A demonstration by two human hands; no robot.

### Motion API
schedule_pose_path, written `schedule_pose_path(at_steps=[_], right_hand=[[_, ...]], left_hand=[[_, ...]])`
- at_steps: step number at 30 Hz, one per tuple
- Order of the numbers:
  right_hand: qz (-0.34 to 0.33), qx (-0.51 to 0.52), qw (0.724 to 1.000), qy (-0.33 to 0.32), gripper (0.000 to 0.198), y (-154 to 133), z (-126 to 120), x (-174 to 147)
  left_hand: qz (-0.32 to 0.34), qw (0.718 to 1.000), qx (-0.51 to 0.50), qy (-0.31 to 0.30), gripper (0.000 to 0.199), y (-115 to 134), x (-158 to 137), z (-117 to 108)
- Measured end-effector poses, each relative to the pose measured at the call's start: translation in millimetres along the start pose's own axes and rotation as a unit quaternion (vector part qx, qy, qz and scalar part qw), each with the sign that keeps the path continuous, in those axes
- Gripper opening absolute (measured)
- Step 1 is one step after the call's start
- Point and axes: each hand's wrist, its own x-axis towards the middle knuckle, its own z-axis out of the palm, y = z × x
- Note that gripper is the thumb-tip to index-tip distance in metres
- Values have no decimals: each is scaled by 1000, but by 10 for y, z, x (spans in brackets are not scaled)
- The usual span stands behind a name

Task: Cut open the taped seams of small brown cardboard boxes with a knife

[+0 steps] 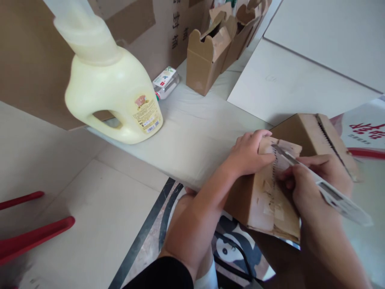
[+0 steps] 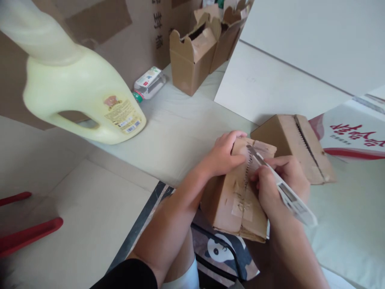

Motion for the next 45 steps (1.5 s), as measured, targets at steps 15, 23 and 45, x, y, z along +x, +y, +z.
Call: schedule_pose_path(at_steps=[15, 23, 45], right_hand=[[-49, 230, 968, 91, 24, 339, -25, 44], [-102, 180, 977, 54, 47, 1250, -224, -163], [-98, 419, 902, -42, 36, 1562, -391, -64]], left_hand=[[9, 999, -36, -7, 55, -34, -7, -20], [-71, 952, -293, 45, 49, -183, 49, -221], [-38, 989, 7, 145, 36, -312, 202, 293]])
